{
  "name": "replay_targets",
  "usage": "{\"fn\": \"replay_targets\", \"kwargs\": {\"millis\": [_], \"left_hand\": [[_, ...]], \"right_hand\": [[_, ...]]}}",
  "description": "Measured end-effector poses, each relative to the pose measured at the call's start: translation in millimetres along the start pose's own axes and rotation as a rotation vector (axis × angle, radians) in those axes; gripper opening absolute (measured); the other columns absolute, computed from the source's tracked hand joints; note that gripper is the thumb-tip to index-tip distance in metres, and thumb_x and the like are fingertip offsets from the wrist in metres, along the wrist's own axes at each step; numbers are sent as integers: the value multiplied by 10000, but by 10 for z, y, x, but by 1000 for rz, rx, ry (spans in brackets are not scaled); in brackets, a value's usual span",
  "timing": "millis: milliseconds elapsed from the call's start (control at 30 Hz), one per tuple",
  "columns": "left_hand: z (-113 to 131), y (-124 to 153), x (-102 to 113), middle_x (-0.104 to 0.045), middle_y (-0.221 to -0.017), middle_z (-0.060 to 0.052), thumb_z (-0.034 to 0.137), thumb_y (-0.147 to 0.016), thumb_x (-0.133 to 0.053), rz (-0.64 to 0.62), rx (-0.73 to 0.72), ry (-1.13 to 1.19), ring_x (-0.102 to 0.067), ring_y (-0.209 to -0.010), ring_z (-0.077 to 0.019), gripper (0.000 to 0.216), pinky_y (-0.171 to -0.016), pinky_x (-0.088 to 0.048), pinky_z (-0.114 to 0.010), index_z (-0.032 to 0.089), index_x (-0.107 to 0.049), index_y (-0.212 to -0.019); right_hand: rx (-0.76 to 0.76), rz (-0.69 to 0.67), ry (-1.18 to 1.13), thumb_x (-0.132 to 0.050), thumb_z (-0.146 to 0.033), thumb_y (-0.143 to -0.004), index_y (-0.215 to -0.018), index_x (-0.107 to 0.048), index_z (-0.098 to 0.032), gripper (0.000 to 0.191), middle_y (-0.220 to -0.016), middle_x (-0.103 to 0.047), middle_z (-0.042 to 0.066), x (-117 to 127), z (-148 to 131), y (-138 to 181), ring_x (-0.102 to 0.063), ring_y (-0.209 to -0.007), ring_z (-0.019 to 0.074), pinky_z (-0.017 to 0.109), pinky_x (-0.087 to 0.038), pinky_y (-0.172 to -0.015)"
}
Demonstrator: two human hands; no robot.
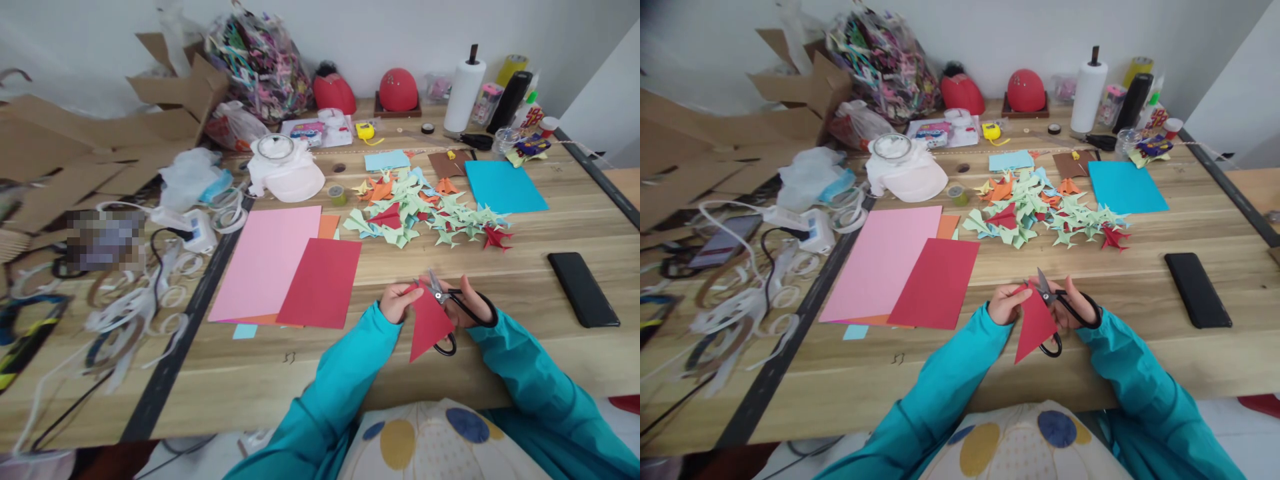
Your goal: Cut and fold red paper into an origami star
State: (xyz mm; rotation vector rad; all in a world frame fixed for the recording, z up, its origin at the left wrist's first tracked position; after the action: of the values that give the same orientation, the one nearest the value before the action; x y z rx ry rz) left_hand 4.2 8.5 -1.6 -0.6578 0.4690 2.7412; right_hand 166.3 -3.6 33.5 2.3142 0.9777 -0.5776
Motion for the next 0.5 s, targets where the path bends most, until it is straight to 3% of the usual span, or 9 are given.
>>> {"fn": "replay_targets", "kwargs": {"millis": [333,500], "left_hand": [[-17,-18,1,-655,-595,-42,352,-579,-721,31,2,32,-560,-530,-131,256,-555,-417,-260,100,-675,-593],[101,24,-89,-675,-659,-60,372,-594,-703,-42,-50,72,-596,-607,-164,270,-614,-450,-282,104,-684,-610]], "right_hand": [[-22,99,30,43,-724,-719,-1343,-225,-229,841,-854,-637,102,18,8,13,-589,-556,160,245,-420,-445],[-12,30,40,-43,-757,-708,-1360,-172,-224,852,-941,-627,124,5,16,5,-585,-536,153,239,-414,-410]]}}
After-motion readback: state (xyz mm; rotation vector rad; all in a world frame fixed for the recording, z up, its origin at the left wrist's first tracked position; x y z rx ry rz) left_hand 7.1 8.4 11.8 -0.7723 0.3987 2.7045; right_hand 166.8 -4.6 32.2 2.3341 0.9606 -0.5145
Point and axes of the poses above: each hand's wrist, its own y-axis away from the middle knuckle, its own x-axis out of the back of the hand, z = x × y, the point moved 1 cm from there along -y, towards the middle knuckle
